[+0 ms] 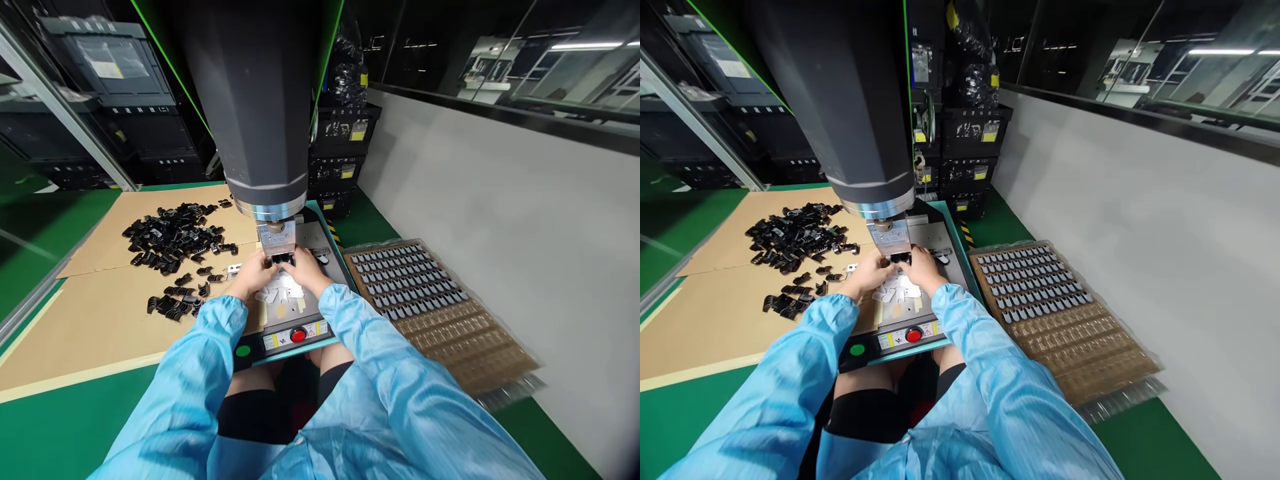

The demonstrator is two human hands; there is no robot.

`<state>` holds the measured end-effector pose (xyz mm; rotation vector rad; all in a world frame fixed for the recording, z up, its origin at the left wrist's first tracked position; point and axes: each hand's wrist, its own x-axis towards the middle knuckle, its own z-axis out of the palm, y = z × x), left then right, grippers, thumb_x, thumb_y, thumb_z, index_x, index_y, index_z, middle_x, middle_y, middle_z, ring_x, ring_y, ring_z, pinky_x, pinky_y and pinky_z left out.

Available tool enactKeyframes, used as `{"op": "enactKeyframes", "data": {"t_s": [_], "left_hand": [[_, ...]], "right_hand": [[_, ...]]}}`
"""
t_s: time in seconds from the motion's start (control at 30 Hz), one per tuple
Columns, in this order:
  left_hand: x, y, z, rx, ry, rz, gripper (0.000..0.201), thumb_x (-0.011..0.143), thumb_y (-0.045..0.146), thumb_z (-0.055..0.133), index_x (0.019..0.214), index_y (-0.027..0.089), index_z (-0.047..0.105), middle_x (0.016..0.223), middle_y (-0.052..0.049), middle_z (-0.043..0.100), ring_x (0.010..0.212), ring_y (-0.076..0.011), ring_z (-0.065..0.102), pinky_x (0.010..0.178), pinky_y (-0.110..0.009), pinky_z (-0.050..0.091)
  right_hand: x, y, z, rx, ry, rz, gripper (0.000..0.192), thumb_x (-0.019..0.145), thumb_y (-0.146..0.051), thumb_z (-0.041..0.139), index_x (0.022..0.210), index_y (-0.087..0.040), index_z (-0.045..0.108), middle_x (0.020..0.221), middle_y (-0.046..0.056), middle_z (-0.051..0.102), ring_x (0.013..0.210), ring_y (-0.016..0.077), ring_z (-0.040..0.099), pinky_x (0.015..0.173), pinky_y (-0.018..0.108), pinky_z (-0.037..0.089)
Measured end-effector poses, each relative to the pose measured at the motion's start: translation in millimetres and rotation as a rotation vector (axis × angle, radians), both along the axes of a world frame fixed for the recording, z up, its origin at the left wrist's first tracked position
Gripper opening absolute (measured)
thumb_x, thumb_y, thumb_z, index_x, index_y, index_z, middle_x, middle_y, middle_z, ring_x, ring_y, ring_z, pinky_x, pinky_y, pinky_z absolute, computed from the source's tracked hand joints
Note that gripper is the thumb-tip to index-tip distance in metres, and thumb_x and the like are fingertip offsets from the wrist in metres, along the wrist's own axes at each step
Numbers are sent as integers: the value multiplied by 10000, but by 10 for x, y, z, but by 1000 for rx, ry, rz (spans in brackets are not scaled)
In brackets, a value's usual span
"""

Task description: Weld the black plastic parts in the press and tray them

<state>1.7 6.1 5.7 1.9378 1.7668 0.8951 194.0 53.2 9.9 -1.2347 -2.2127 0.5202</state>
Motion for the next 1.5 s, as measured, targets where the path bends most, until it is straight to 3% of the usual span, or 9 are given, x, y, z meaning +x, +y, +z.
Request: {"op": "enactKeyframes", "data": {"t_s": [0.17,0.27,0.43,0.53,0.67,0.8,1.03,1.5], "left_hand": [[18,41,2,0,-347,3,513,860,617,795,1093,161,806,1052,-135,766,928,-285,704,908,-427,573],[78,-104,30,9,-495,34,571,906,642,749,1198,153,786,1108,-148,774,976,-276,712,934,-421,567],[361,-767,6,-11,-967,165,626,768,535,942,1235,162,758,1102,-111,774,947,-217,710,898,-354,581],[565,-1233,-48,-35,-1069,181,606,748,485,975,1219,179,750,994,-72,777,896,-199,724,886,-341,597],[761,-1644,-124,-38,-1145,194,598,734,473,992,1203,194,749,1034,-78,789,942,-216,758,953,-376,617],[858,-1808,-182,-23,-1162,234,576,713,450,1007,1176,205,769,1038,-67,789,892,-177,741,912,-330,625],[904,-1905,-218,-20,-1146,223,542,724,430,998,1172,210,785,972,-57,773,888,-163,715,854,-291,616],[937,-1953,-166,12,-1120,235,531,713,431,991,1143,198,785,927,-49,739,827,-145,659,794,-270,585]], "right_hand": [[-46,102,54,-141,142,-3,94,946,-240,720,1009,-176,749,1004,105,794,951,263,727,909,356,567],[-39,59,50,-248,332,-42,80,913,-202,711,982,-184,748,939,71,799,898,234,739,884,339,581],[116,-469,-158,-497,806,-19,261,845,-159,680,1101,-198,712,1055,65,792,933,202,761,896,358,624],[249,-950,-254,-571,957,80,292,835,-200,709,1126,-211,679,1070,62,774,958,207,764,899,375,643],[369,-1425,-250,-557,978,167,303,863,-226,726,1158,-227,656,1110,60,760,1036,207,754,952,378,639],[424,-1626,-244,-539,909,163,332,876,-216,705,1203,-231,649,1116,65,757,1050,209,752,963,385,635],[476,-1747,-267,-467,880,142,343,885,-202,688,1225,-238,655,1129,68,761,1085,219,750,1046,421,604],[486,-1814,-247,-433,870,150,347,896,-209,702,1239,-243,661,1185,70,763,1088,208,751,1014,373,612]]}}
